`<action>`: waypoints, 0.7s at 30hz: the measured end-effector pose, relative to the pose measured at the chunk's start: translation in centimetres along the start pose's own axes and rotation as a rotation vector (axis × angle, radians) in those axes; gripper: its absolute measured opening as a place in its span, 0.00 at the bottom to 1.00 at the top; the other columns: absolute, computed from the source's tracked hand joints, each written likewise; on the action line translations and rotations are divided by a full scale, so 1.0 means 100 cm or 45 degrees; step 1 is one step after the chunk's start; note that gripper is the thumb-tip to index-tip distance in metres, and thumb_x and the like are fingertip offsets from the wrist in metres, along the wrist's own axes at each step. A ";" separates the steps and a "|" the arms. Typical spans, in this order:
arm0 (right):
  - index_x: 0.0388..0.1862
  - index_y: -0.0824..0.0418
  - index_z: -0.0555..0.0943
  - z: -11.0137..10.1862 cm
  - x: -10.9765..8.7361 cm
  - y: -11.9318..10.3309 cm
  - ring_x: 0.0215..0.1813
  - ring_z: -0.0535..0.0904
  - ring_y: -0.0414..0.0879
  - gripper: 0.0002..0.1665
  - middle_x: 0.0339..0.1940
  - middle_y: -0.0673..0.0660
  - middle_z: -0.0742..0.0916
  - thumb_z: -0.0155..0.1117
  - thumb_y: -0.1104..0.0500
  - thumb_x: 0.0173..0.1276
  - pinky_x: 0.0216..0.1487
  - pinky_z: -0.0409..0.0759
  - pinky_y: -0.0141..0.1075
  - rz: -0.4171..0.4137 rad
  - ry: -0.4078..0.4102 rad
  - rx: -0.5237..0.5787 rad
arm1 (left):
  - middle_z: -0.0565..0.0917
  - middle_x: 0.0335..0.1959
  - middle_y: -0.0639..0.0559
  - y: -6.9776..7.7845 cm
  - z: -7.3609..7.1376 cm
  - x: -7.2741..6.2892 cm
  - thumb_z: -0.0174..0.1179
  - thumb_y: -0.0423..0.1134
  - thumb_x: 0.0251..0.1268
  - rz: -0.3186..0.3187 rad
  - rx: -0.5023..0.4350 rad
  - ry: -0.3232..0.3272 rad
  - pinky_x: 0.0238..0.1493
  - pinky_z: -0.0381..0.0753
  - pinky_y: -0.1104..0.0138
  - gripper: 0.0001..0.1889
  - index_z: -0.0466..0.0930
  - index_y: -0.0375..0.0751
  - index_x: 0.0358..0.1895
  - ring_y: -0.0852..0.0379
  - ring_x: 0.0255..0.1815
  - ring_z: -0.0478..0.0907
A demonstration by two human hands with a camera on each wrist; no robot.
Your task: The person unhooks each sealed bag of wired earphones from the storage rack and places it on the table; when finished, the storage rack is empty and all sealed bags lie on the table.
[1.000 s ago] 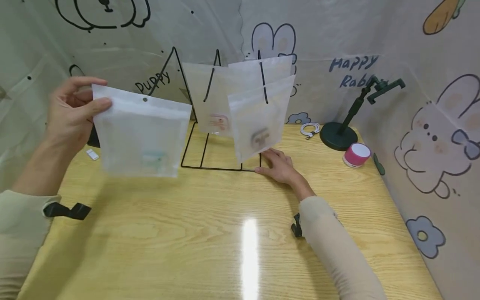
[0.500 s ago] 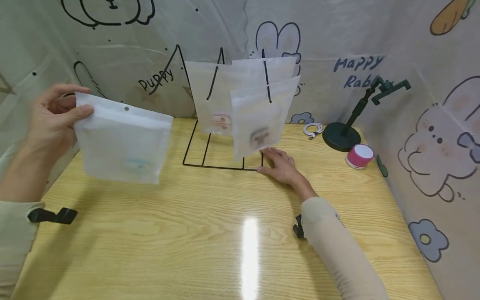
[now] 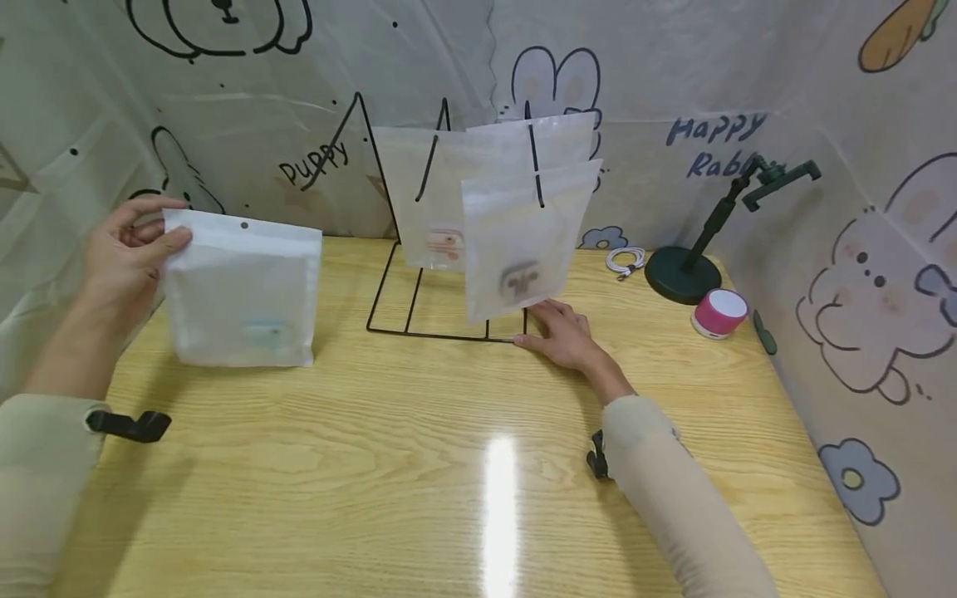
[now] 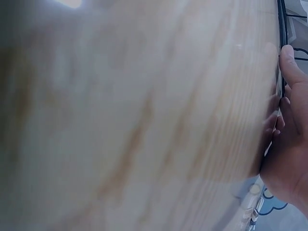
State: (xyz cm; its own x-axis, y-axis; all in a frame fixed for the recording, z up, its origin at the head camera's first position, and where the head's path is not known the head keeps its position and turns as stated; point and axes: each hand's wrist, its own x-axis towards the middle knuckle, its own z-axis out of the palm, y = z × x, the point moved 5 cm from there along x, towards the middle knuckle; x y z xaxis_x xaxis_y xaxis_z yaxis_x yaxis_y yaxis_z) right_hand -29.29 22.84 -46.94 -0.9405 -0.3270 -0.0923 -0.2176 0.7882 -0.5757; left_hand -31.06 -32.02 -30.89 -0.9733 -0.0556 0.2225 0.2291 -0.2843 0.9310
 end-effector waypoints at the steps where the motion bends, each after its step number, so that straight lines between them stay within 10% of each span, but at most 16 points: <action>1: 0.85 0.56 0.59 0.000 0.000 0.001 0.85 0.44 0.67 0.44 0.86 0.63 0.58 0.60 0.41 0.79 0.79 0.37 0.67 0.002 -0.001 -0.006 | 0.92 0.40 0.47 -0.004 -0.002 0.003 0.69 0.20 0.60 0.000 -0.009 0.019 0.38 0.87 0.71 0.19 0.85 0.33 0.55 0.56 0.38 0.89; 13: 0.85 0.60 0.56 -0.005 -0.005 0.004 0.85 0.43 0.65 0.46 0.86 0.64 0.57 0.59 0.40 0.79 0.78 0.39 0.67 0.005 0.015 -0.002 | 0.89 0.32 0.56 -0.042 -0.013 0.039 0.75 0.31 0.60 -0.092 0.219 0.205 0.39 0.82 0.76 0.22 0.86 0.45 0.58 0.61 0.36 0.82; 21: 0.84 0.59 0.61 -0.001 -0.001 0.001 0.84 0.47 0.67 0.43 0.84 0.65 0.61 0.61 0.43 0.79 0.79 0.39 0.66 0.010 0.030 -0.021 | 0.87 0.48 0.60 -0.074 -0.025 0.053 0.69 0.43 0.68 -0.325 0.380 0.271 0.54 0.75 0.71 0.25 0.81 0.60 0.68 0.60 0.50 0.79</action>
State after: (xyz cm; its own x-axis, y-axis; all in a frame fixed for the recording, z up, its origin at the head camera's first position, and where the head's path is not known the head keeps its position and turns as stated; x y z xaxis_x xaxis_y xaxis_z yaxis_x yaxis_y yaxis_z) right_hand -29.23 23.07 -46.91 -0.9480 -0.3089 -0.0772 -0.2146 0.7991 -0.5616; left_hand -37.93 -32.63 -37.33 -0.9727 -0.2240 -0.0609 -0.0561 -0.0277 0.9980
